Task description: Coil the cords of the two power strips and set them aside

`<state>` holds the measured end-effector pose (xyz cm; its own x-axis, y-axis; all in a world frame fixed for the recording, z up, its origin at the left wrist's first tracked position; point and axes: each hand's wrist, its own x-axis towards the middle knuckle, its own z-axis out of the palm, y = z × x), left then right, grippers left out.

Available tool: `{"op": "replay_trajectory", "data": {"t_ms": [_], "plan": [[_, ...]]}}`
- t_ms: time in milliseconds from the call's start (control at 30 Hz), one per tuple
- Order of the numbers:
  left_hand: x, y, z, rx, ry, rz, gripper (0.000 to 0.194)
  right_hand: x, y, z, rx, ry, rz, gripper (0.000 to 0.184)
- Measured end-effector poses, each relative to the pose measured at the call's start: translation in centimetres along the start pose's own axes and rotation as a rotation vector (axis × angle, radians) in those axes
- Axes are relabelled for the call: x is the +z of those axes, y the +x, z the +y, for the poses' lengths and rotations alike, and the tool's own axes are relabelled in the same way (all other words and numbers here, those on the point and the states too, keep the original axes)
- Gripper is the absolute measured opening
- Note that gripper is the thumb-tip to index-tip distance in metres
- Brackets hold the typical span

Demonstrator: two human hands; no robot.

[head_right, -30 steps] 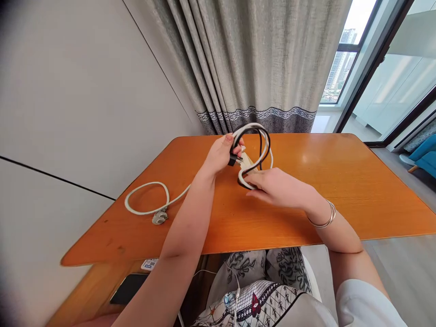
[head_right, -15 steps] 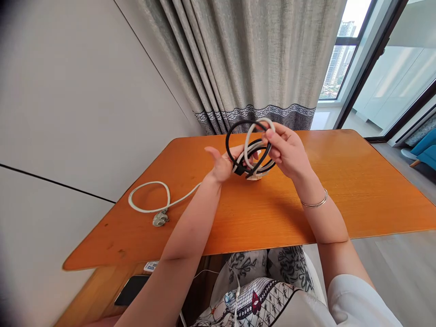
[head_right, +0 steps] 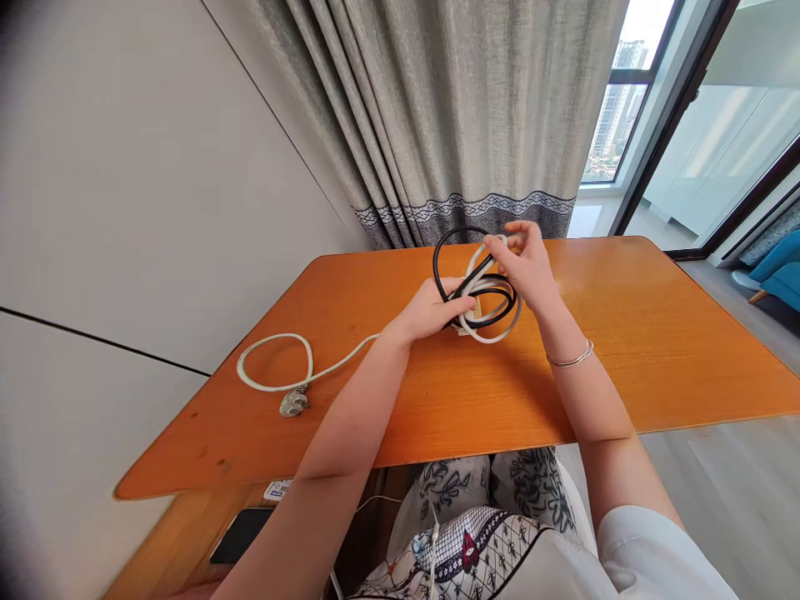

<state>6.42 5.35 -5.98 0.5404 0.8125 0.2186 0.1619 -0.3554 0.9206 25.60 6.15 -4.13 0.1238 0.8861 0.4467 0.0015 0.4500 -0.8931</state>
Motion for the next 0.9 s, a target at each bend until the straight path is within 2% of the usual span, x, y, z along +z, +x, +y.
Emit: {"op": "replay_trajectory", "data": {"t_ms": [67,100,133,233,300,400,467,667,767,900], "plan": [[-0.2,0.1,-0.1,-0.003,-0.022,0.002,0.030,0.1,0.2,0.7,-0.191,-0.151,0.082,0.047],[-0.3,0.2,-0.1,-0.001,-0.032,0.010,0.031,0.2,0.3,0.9,-0.281,-0.227,0.076,0.040],[-0.4,0.2,-0.2,0.002,-0.042,0.023,0.032,0.2,0.3,1.0,-0.353,-0.293,0.044,0.035],[-0.9,0.5,-0.4,0.010,-0.098,0.066,0.035,0.3,0.0,0.9,-0.452,-0.424,-0.103,0.042],[-1.4,0.7,-0.8,0.016,-0.156,0.087,0.039,0.1,-0.3,0.9,-0.438,-0.476,-0.230,0.042],[-2.2,1.0,-1.3,0.014,-0.233,0.123,0.044,-0.2,-0.6,1.2,-0.426,-0.531,-0.420,0.071],[-2.5,1.1,-1.6,0.018,-0.261,0.147,0.046,-0.2,-0.7,1.4,-0.445,-0.567,-0.460,0.076],[-2.7,1.0,-1.5,0.051,-0.266,0.155,0.042,0.5,-0.7,1.2,-0.369,-0.626,-0.424,0.035],[-2.9,1.0,-1.3,0.045,-0.204,0.161,0.036,0.7,-0.8,1.1,-0.321,-0.555,-0.357,0.031],[-3.1,1.1,-0.9,0.061,-0.081,0.191,0.029,0.9,-1.0,1.5,-0.226,-0.416,-0.277,0.036]]}}
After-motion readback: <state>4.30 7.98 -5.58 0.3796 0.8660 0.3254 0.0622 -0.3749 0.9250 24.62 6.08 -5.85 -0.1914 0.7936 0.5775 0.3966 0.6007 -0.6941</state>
